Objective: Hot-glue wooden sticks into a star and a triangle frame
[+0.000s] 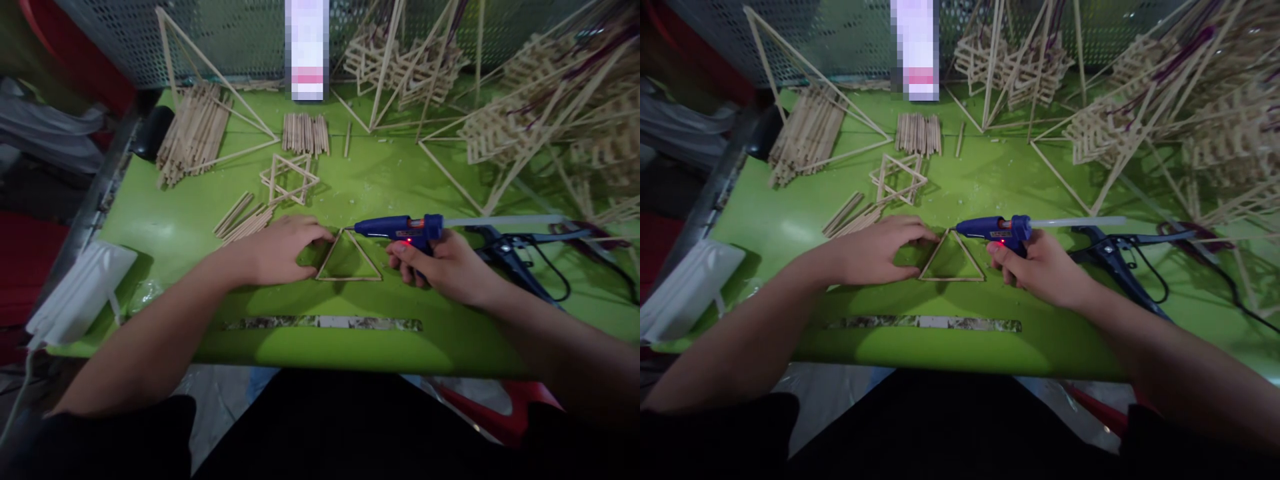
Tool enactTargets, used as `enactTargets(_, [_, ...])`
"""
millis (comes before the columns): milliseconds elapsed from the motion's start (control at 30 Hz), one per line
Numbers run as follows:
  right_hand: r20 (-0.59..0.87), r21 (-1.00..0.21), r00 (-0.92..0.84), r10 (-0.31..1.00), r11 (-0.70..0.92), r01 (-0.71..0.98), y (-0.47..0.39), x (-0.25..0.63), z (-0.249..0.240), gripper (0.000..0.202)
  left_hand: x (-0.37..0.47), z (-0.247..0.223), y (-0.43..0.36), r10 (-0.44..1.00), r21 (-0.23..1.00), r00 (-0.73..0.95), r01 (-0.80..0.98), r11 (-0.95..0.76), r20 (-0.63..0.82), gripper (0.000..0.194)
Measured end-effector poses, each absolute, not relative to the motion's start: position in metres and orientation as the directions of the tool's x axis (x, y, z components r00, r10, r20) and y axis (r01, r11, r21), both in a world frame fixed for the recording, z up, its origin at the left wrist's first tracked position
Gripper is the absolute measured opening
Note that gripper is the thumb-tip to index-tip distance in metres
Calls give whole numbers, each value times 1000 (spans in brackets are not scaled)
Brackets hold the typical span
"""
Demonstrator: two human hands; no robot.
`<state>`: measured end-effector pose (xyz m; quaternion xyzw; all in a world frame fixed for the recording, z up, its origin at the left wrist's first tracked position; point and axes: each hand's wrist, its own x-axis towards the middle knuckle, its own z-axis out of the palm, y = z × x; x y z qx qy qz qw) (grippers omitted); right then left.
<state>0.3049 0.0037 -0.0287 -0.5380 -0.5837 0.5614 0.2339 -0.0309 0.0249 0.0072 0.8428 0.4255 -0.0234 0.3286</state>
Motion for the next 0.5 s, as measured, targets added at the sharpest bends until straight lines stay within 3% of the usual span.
enactTargets(100, [-329, -905, -309, 892, -205, 372, 5, 306, -31, 57, -31, 7, 26, 693, 542, 645, 726, -424, -322, 59])
enactTargets(233, [-320, -913, -329, 888, -196, 358, 10, 307, -36, 55, -27, 8, 28, 749, 520, 599, 752, -404, -284, 39])
enactTargets(333, [-328, -916, -322, 888, -216, 338, 14, 305, -35, 56, -20, 20, 28, 866, 471, 480, 801, -369, -138, 30])
enactTargets(433, [-328, -923, -334, 884, -225, 313, 17, 302, -32, 51, -9, 44, 29, 939, 364, 344, 872, -327, 19, 33])
enactTargets(500, [-318, -928, -337, 886, -219, 300, 18, 300, -31, 46, -2, 62, 34, 959, 286, 280, 916, -282, 51, 35])
